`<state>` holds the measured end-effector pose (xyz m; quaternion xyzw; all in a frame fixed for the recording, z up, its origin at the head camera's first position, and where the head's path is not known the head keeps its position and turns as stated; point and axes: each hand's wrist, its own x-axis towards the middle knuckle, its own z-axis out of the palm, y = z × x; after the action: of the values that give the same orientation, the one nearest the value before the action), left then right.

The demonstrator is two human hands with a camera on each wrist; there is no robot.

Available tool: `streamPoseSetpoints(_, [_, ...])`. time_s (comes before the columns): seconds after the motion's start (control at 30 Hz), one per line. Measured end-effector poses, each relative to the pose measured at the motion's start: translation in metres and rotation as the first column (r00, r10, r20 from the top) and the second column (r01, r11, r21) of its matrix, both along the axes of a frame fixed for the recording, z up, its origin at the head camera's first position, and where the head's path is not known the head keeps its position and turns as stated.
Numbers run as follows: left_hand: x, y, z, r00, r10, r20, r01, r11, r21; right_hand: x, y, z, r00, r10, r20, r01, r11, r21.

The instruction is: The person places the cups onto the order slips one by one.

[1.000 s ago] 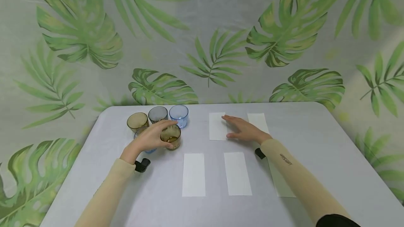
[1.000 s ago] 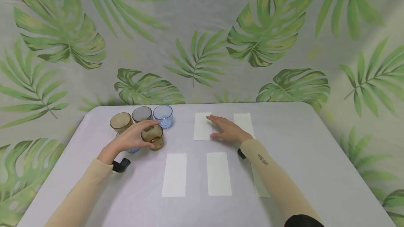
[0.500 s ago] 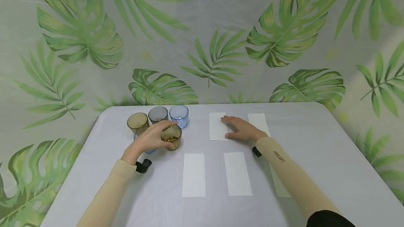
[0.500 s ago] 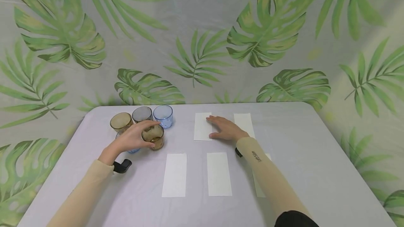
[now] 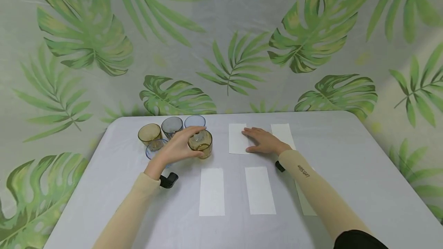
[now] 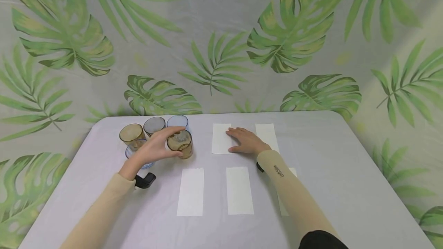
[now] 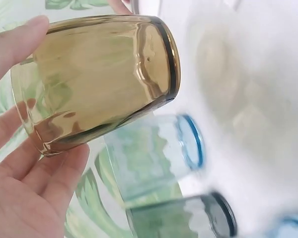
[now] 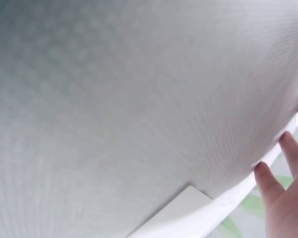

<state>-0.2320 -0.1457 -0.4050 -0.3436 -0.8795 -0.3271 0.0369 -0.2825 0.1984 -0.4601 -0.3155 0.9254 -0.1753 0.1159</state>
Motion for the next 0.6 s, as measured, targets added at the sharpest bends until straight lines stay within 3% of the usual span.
streamPoseSetpoints(0.6, [-0.024,0.058,-0.004,0.999,-0.030,0.032,0.029,0.999,0.036,-0.007,0.001,-0.004,1.000,-0.001,0.010,0.001,1.000,0.008])
